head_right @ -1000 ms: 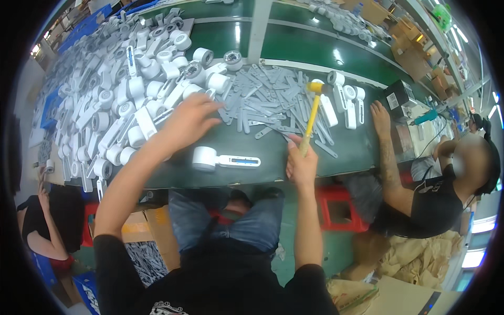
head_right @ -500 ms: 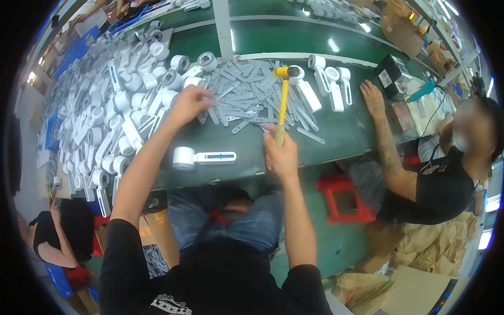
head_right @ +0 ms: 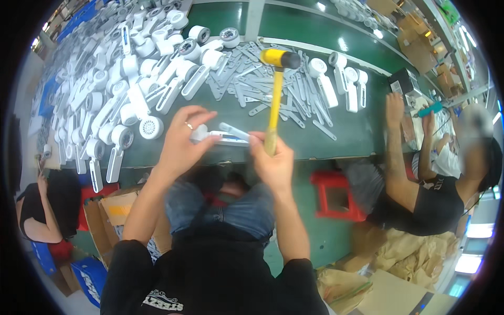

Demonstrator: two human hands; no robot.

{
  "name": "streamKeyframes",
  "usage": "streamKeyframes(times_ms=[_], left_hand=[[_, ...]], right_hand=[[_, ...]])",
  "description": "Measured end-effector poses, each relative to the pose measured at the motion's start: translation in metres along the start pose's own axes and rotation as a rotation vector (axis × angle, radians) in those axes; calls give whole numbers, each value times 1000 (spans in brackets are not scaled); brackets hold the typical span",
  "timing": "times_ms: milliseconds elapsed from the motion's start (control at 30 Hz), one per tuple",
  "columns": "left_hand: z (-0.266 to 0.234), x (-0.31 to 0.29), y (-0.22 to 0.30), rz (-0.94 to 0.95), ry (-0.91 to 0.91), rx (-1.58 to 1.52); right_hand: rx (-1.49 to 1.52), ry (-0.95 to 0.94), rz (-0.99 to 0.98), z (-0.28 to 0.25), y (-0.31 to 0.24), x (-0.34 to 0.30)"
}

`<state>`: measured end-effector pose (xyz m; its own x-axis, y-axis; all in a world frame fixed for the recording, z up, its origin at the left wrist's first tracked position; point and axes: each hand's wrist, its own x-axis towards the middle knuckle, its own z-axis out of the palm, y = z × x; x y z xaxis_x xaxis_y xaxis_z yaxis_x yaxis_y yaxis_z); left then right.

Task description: Using a mallet to assemble small plastic parts on a factory assembly line.

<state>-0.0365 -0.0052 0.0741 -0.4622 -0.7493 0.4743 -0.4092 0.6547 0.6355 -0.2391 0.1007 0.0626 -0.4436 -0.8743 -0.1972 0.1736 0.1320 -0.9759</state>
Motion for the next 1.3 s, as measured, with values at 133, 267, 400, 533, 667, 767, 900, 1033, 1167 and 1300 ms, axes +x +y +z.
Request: streamKeyframes(times_ms=[133, 267, 400, 533, 667, 767, 900, 1033, 1167, 1300], left_hand=[[8, -11, -37, 94, -168, 27], [13, -18, -39, 5, -119, -55], [18, -19, -49, 82, -70, -84], [19, -14, -54, 344, -40, 19], [14, -6, -52, 334, -85, -3], [15, -8, -53, 305, -113, -19], [18, -10, -52, 299, -85, -20], [20, -3, -43, 389, -65, 132], [30, 1, -49, 462, -176, 194], [29, -2, -50, 464, -148, 215]], right_hand=[[-228, -52, 41, -3, 3, 18], [-436, -166, -71, 2, 11, 32], [-567, -232, -50, -1, -3, 36], [-634, -242, -25, 2, -11, 39], [-647, -222, 71, 7, -24, 40], [-629, -211, 199, 4, -18, 44], [-293, -228, 357, -1, -1, 46], [-240, -171, 355, 3, 3, 42], [-233, -154, 343, -1, 5, 39], [-58, -86, 79, -19, 8, -16]])
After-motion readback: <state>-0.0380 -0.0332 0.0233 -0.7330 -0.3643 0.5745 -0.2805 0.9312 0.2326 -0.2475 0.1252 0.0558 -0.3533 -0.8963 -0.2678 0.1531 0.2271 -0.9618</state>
